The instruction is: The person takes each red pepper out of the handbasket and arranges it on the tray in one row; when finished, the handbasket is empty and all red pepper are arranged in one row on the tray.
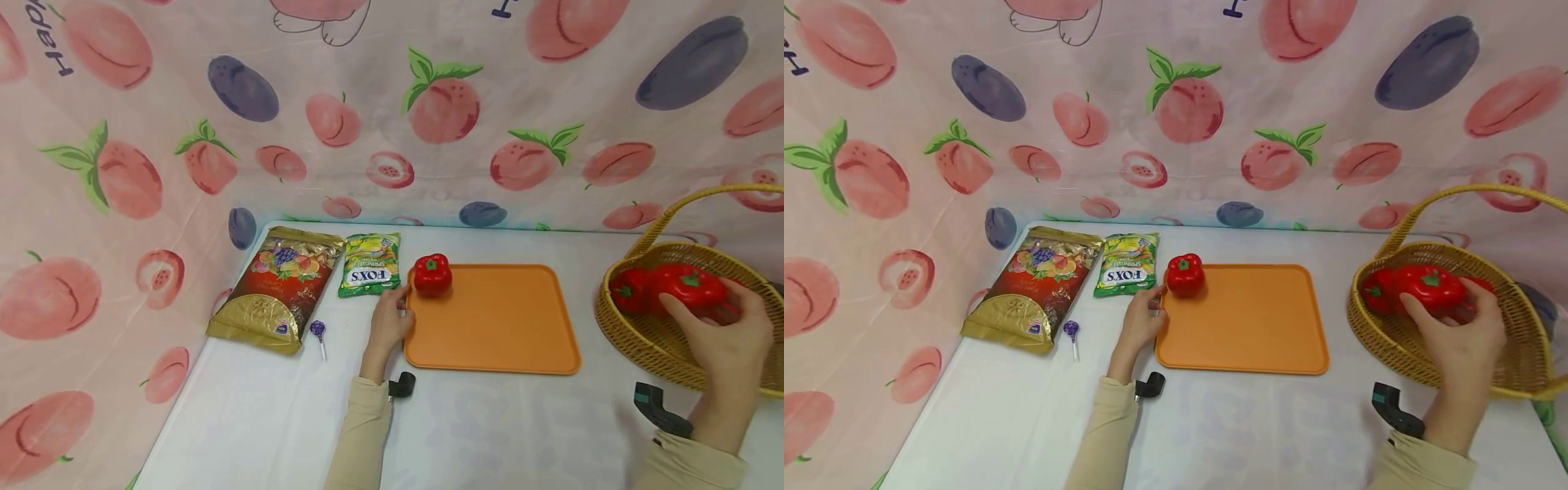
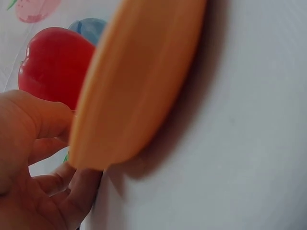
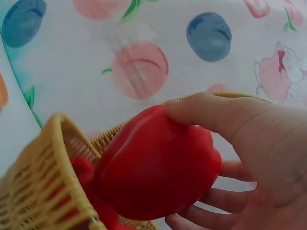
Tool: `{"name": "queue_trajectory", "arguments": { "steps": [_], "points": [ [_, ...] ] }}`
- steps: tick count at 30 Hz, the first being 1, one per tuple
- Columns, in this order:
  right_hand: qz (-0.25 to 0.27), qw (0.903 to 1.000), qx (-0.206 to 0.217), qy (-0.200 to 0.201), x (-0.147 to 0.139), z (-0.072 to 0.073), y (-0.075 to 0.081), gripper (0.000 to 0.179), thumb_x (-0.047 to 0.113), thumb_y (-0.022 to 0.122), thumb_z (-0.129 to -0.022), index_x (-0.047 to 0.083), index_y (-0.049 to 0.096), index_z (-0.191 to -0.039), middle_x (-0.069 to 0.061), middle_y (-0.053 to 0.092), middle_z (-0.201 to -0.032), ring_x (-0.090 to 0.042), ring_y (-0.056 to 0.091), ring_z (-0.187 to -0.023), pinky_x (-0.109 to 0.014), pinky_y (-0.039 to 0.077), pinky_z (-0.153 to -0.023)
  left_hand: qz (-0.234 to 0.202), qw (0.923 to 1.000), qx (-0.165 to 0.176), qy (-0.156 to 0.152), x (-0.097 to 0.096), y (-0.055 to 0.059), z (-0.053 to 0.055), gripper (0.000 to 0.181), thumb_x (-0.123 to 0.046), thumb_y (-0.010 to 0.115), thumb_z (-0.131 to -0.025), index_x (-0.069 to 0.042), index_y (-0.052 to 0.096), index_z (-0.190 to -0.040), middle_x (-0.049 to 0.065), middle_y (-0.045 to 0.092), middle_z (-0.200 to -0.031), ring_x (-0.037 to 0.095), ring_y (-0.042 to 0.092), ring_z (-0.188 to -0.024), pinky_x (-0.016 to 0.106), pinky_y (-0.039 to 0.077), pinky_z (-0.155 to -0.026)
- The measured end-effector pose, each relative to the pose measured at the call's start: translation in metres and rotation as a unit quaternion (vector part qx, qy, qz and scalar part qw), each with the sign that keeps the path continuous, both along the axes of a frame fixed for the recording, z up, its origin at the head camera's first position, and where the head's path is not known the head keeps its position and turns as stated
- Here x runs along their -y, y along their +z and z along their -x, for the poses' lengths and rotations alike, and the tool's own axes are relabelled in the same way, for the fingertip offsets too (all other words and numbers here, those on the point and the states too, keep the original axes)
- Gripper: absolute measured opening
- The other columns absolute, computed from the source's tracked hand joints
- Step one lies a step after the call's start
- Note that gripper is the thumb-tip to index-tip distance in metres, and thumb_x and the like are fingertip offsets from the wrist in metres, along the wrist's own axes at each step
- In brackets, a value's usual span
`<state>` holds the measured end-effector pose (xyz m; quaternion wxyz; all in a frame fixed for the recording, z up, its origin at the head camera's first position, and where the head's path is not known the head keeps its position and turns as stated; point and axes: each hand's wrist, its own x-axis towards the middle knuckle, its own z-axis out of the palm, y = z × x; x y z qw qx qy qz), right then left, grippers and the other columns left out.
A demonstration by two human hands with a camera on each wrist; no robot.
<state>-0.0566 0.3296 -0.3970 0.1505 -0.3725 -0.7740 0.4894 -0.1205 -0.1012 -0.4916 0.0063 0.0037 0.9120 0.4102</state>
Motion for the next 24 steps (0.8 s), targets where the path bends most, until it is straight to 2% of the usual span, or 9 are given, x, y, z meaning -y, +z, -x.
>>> {"name": "queue_trajectory", "arguments": {
  "steps": [3, 7, 14, 24],
  "points": [
    [0.005, 0.9997, -0.020, 0.010, 0.006, 0.003, 0.002, 0.074, 0.028, 0.079, -0.082, 0.033, 0.042, -0.147, 0.004, 0.043, -0.150, -0.007, 0.047, -0.125, -0.022, 0.036, -0.106, 0.000, 1.0000, 0.000, -0.001, 0.001, 0.001, 0.000, 0.049, -0.002, 0.064, -0.085, -0.004, 0.060, -0.134, 0.010, 0.057, -0.106, 0.020, 0.056, -0.088, 0.032, 0.047, -0.077],
    [-0.002, 0.9991, -0.026, 0.035, 0.014, 0.007, 0.003, 0.075, 0.029, 0.079, -0.082, 0.033, 0.042, -0.147, 0.004, 0.043, -0.150, -0.009, 0.046, -0.125, -0.021, 0.037, -0.105, -0.003, 1.0000, -0.005, -0.002, 0.002, 0.002, -0.001, 0.048, -0.002, 0.063, -0.085, -0.004, 0.061, -0.133, 0.010, 0.059, -0.106, 0.019, 0.056, -0.085, 0.032, 0.047, -0.075],
    [0.007, 0.9960, -0.050, 0.074, 0.025, 0.012, 0.003, 0.075, 0.027, 0.080, -0.082, 0.030, 0.043, -0.147, 0.002, 0.046, -0.147, -0.009, 0.049, -0.120, -0.011, 0.041, -0.094, -0.012, 0.9999, -0.009, 0.000, 0.002, 0.003, -0.002, 0.047, 0.000, 0.063, -0.084, -0.003, 0.062, -0.131, 0.012, 0.060, -0.106, 0.020, 0.057, -0.084, 0.033, 0.048, -0.076],
    [0.005, 0.9954, -0.030, 0.091, 0.033, 0.015, 0.002, 0.076, 0.035, 0.077, -0.083, 0.034, 0.039, -0.149, 0.004, 0.041, -0.152, -0.015, 0.045, -0.128, -0.023, 0.039, -0.103, -0.012, 0.9999, -0.011, -0.001, 0.002, 0.002, -0.002, 0.048, 0.001, 0.064, -0.083, -0.002, 0.062, -0.131, 0.012, 0.061, -0.106, 0.020, 0.058, -0.084, 0.033, 0.048, -0.075]
  ]
}}
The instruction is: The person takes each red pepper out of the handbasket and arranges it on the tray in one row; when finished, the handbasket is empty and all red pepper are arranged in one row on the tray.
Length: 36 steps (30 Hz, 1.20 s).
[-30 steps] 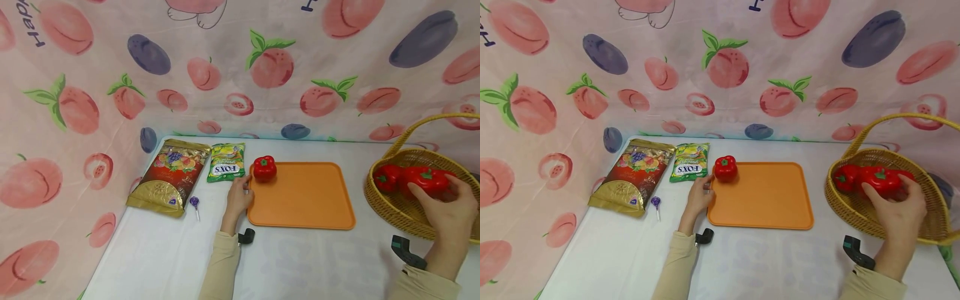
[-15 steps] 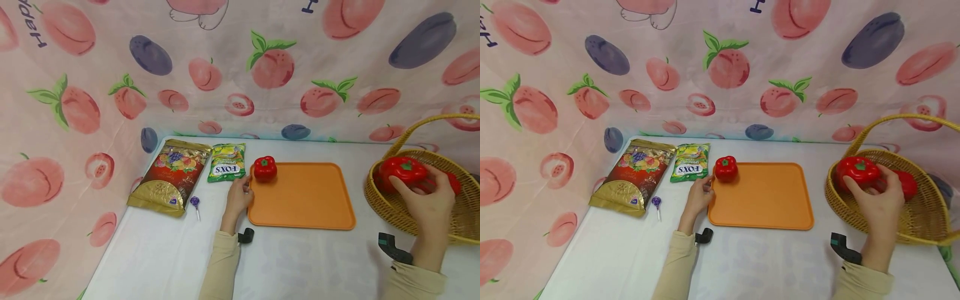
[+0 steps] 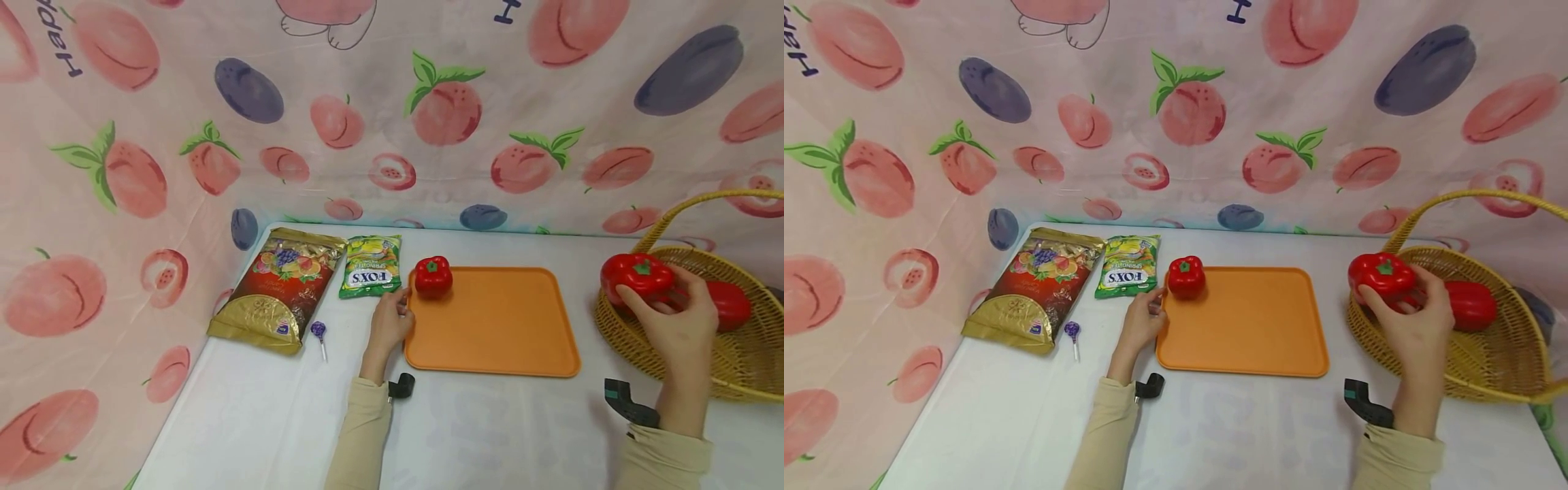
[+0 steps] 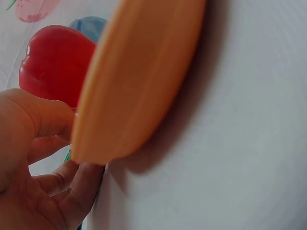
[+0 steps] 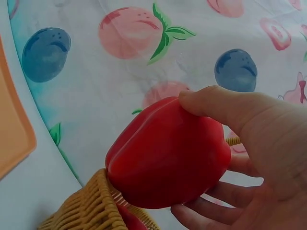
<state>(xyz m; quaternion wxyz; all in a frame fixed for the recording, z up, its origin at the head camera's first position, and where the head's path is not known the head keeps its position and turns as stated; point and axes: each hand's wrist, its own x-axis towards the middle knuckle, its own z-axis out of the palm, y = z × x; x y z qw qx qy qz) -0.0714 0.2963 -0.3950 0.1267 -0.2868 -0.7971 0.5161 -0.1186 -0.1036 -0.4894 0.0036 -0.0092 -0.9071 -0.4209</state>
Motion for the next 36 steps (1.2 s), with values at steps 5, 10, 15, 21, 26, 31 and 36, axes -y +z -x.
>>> {"name": "queue_trajectory", "arguments": {
  "steps": [5, 10, 15, 21, 26, 31, 36],
  "points": [
    [-0.017, 0.9998, 0.012, 0.009, 0.003, 0.002, 0.000, 0.077, 0.041, 0.076, -0.083, 0.036, 0.037, -0.150, 0.003, 0.039, -0.154, -0.022, 0.046, -0.131, -0.028, 0.040, -0.103, 0.001, 1.0000, -0.002, 0.001, -0.001, -0.001, 0.000, 0.047, 0.001, 0.063, -0.083, -0.002, 0.063, -0.130, 0.012, 0.061, -0.106, 0.020, 0.059, -0.084, 0.034, 0.049, -0.076],
    [-0.024, 0.9996, 0.001, 0.015, 0.008, 0.003, 0.001, 0.076, 0.040, 0.076, -0.083, 0.034, 0.038, -0.149, 0.003, 0.041, -0.153, -0.021, 0.045, -0.132, -0.029, 0.040, -0.104, 0.002, 1.0000, -0.001, 0.003, -0.001, -0.002, 0.000, 0.047, 0.001, 0.063, -0.084, -0.003, 0.062, -0.131, 0.012, 0.060, -0.106, 0.020, 0.058, -0.084, 0.034, 0.049, -0.076],
    [-0.025, 0.9994, 0.002, 0.025, 0.011, 0.004, 0.001, 0.077, 0.041, 0.075, -0.084, 0.033, 0.036, -0.150, 0.001, 0.040, -0.153, -0.020, 0.042, -0.134, -0.030, 0.041, -0.103, 0.000, 1.0000, -0.009, 0.002, -0.001, -0.003, 0.001, 0.047, 0.002, 0.064, -0.083, -0.001, 0.062, -0.130, 0.012, 0.061, -0.106, 0.020, 0.060, -0.085, 0.034, 0.050, -0.077],
    [-0.023, 0.9986, 0.005, 0.048, 0.016, 0.007, 0.000, 0.080, 0.042, 0.074, -0.085, 0.030, 0.033, -0.153, -0.004, 0.038, -0.154, -0.026, 0.042, -0.135, -0.028, 0.041, -0.101, -0.003, 0.9999, -0.011, 0.002, -0.001, -0.004, 0.000, 0.048, 0.002, 0.064, -0.083, -0.001, 0.061, -0.131, 0.013, 0.060, -0.106, 0.021, 0.061, -0.086, 0.034, 0.051, -0.078],
    [-0.022, 0.9979, 0.004, 0.061, 0.022, 0.009, 0.000, 0.081, 0.044, 0.074, -0.084, 0.030, 0.032, -0.153, -0.005, 0.038, -0.154, -0.026, 0.042, -0.135, -0.028, 0.042, -0.101, -0.005, 0.9999, -0.009, 0.004, -0.001, -0.003, 0.000, 0.048, 0.002, 0.064, -0.083, -0.001, 0.061, -0.131, 0.012, 0.060, -0.106, 0.021, 0.062, -0.086, 0.033, 0.051, -0.079],
    [-0.017, 0.9970, -0.022, 0.072, 0.027, 0.012, -0.003, 0.079, 0.035, 0.076, -0.085, 0.024, 0.036, -0.152, -0.008, 0.041, -0.151, -0.027, 0.047, -0.130, -0.024, 0.043, -0.096, -0.007, 0.9999, -0.006, 0.004, -0.001, -0.003, 0.000, 0.048, 0.002, 0.063, -0.084, -0.001, 0.061, -0.132, 0.012, 0.060, -0.107, 0.021, 0.061, -0.087, 0.034, 0.052, -0.079],
    [-0.025, 0.9956, -0.032, 0.085, 0.033, 0.015, -0.005, 0.078, 0.035, 0.075, -0.085, 0.022, 0.037, -0.151, -0.011, 0.042, -0.150, -0.030, 0.047, -0.130, -0.025, 0.043, -0.097, -0.007, 1.0000, -0.006, 0.003, -0.001, -0.002, -0.001, 0.048, 0.001, 0.063, -0.084, -0.001, 0.061, -0.131, 0.012, 0.060, -0.107, 0.020, 0.061, -0.087, 0.034, 0.051, -0.079]
  ]
}}
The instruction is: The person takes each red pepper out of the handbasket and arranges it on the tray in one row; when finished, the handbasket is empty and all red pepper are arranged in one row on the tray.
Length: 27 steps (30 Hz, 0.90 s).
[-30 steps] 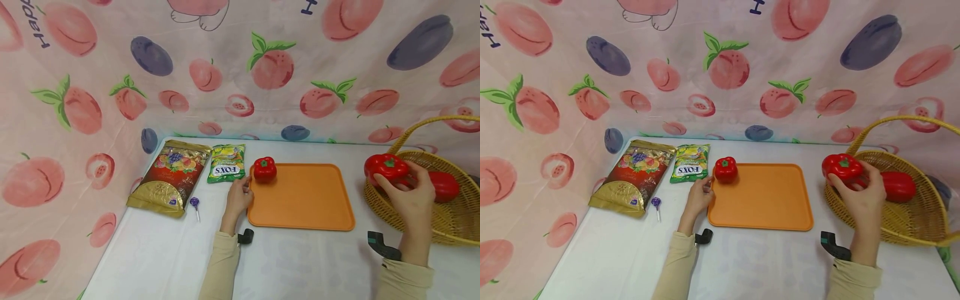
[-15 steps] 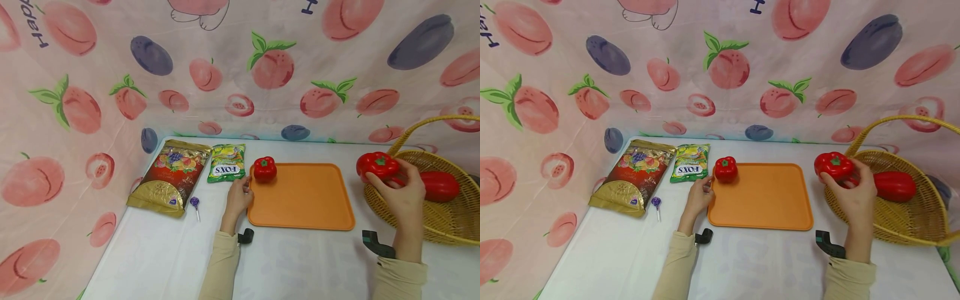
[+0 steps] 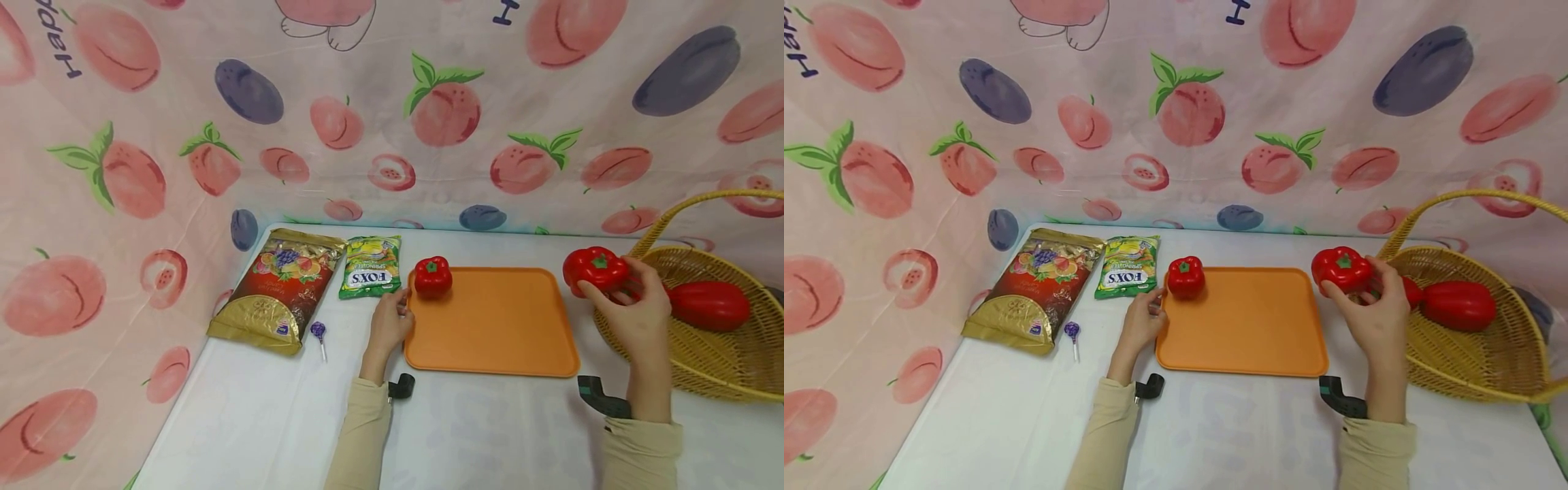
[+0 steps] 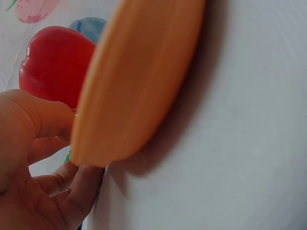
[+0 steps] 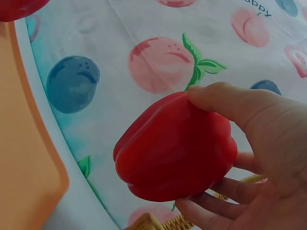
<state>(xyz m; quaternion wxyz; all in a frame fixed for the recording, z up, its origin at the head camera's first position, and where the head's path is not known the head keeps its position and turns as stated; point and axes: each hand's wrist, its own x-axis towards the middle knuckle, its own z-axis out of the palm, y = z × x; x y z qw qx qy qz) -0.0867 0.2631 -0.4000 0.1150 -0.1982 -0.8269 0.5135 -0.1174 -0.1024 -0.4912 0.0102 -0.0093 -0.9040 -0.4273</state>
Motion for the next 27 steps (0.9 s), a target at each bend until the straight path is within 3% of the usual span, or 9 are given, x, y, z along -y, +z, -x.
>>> {"name": "queue_trajectory", "arguments": {
  "steps": [8, 27],
  "points": [
    [-0.034, 0.9992, 0.013, 0.014, 0.009, 0.003, -0.004, 0.082, 0.043, 0.075, -0.084, 0.021, 0.035, -0.152, -0.009, 0.042, -0.150, -0.032, 0.045, -0.129, -0.033, 0.044, -0.102, -0.002, 1.0000, -0.002, -0.003, 0.000, 0.000, 0.000, 0.048, 0.002, 0.064, -0.083, -0.001, 0.061, -0.131, 0.013, 0.060, -0.106, 0.021, 0.061, -0.086, 0.033, 0.052, -0.077],
    [-0.037, 0.9965, -0.032, 0.067, 0.036, 0.011, -0.011, 0.080, 0.033, 0.077, -0.084, 0.014, 0.037, -0.150, -0.009, 0.044, -0.148, -0.033, 0.046, -0.129, -0.041, 0.048, -0.098, 0.006, 1.0000, -0.004, 0.000, 0.000, -0.001, 0.001, 0.047, 0.001, 0.064, -0.084, -0.002, 0.062, -0.131, 0.012, 0.060, -0.105, 0.020, 0.061, -0.085, 0.033, 0.051, -0.077]
  ]
}}
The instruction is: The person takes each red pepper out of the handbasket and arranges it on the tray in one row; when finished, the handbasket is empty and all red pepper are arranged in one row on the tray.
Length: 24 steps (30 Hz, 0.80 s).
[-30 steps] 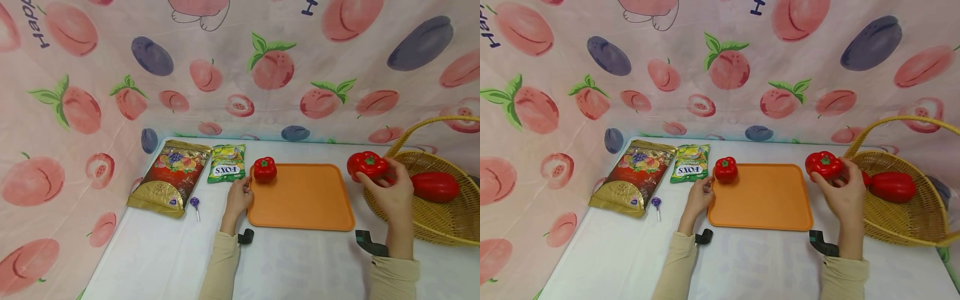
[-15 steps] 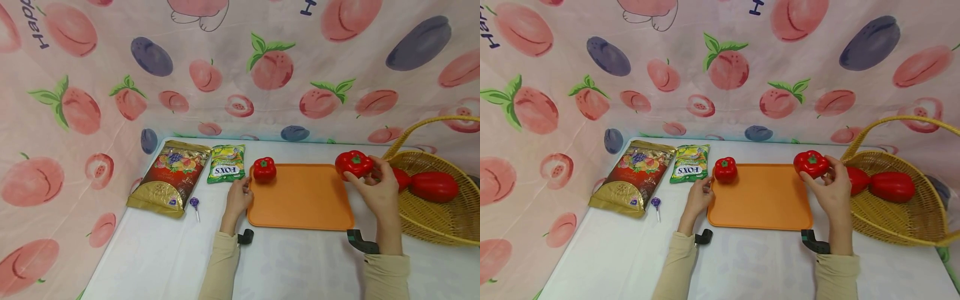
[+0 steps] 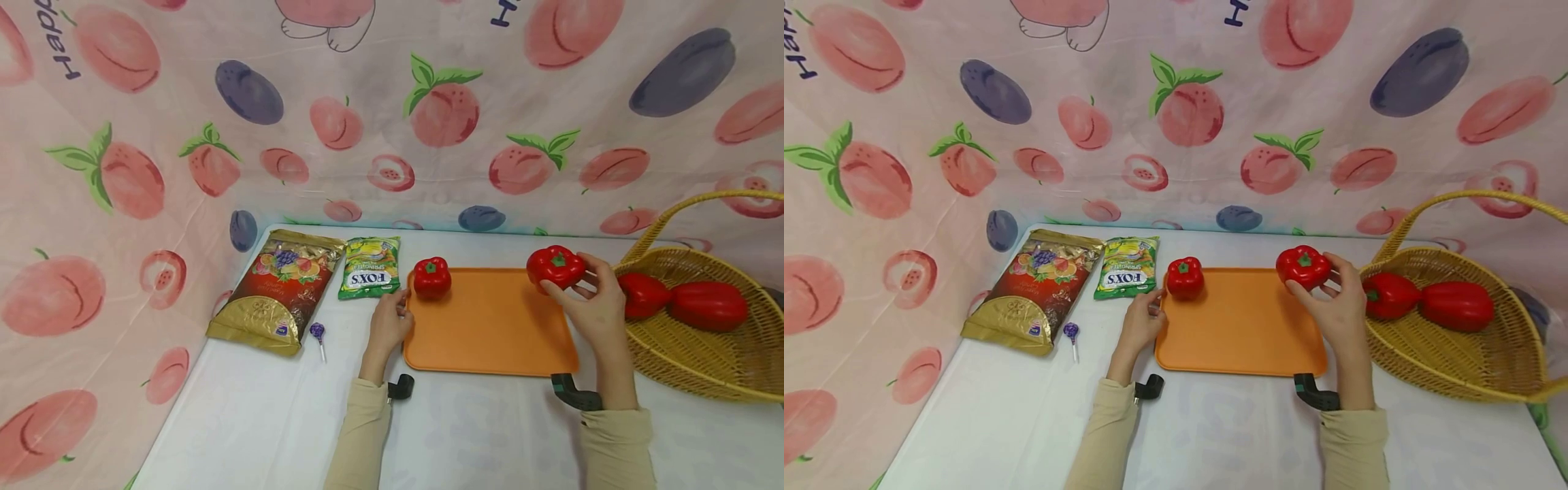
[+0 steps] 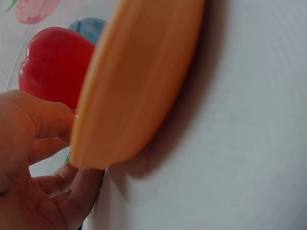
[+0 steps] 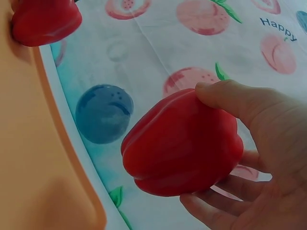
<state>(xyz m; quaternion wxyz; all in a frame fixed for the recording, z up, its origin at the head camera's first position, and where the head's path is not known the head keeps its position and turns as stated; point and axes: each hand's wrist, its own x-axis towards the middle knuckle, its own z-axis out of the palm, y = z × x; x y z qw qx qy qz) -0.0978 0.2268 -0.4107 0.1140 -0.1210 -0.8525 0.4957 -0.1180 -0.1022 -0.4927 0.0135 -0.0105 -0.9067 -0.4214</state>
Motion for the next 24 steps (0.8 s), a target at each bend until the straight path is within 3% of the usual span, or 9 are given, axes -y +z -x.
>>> {"name": "queue_trajectory", "arguments": {
  "steps": [9, 15, 24],
  "points": [
    [-0.005, 0.9994, -0.014, 0.032, 0.015, 0.003, -0.005, 0.079, 0.034, 0.078, -0.083, 0.009, 0.039, -0.148, -0.014, 0.046, -0.145, -0.034, 0.047, -0.126, -0.047, 0.047, -0.098, -0.002, 1.0000, 0.004, -0.004, 0.000, -0.001, 0.000, 0.047, 0.001, 0.065, -0.084, -0.001, 0.062, -0.131, 0.011, 0.060, -0.106, 0.019, 0.060, -0.085, 0.032, 0.050, -0.076],
    [-0.016, 0.9968, -0.046, 0.063, 0.028, 0.009, -0.012, 0.078, 0.033, 0.079, -0.083, 0.005, 0.041, -0.145, -0.017, 0.048, -0.142, -0.036, 0.049, -0.124, -0.056, 0.046, -0.096, 0.000, 1.0000, 0.001, -0.002, 0.000, 0.001, 0.001, 0.047, 0.000, 0.065, -0.084, -0.002, 0.062, -0.131, 0.011, 0.060, -0.106, 0.019, 0.059, -0.085, 0.032, 0.050, -0.076],
    [0.003, 0.9937, -0.033, 0.107, 0.049, 0.017, -0.031, 0.079, 0.031, 0.079, -0.084, 0.003, 0.038, -0.145, -0.020, 0.045, -0.141, -0.038, 0.046, -0.126, -0.054, 0.046, -0.097, 0.001, 0.9999, 0.012, 0.002, 0.000, 0.001, 0.000, 0.047, 0.000, 0.065, -0.084, -0.003, 0.062, -0.131, 0.011, 0.060, -0.106, 0.018, 0.058, -0.085, 0.032, 0.049, -0.077]
  ]
}}
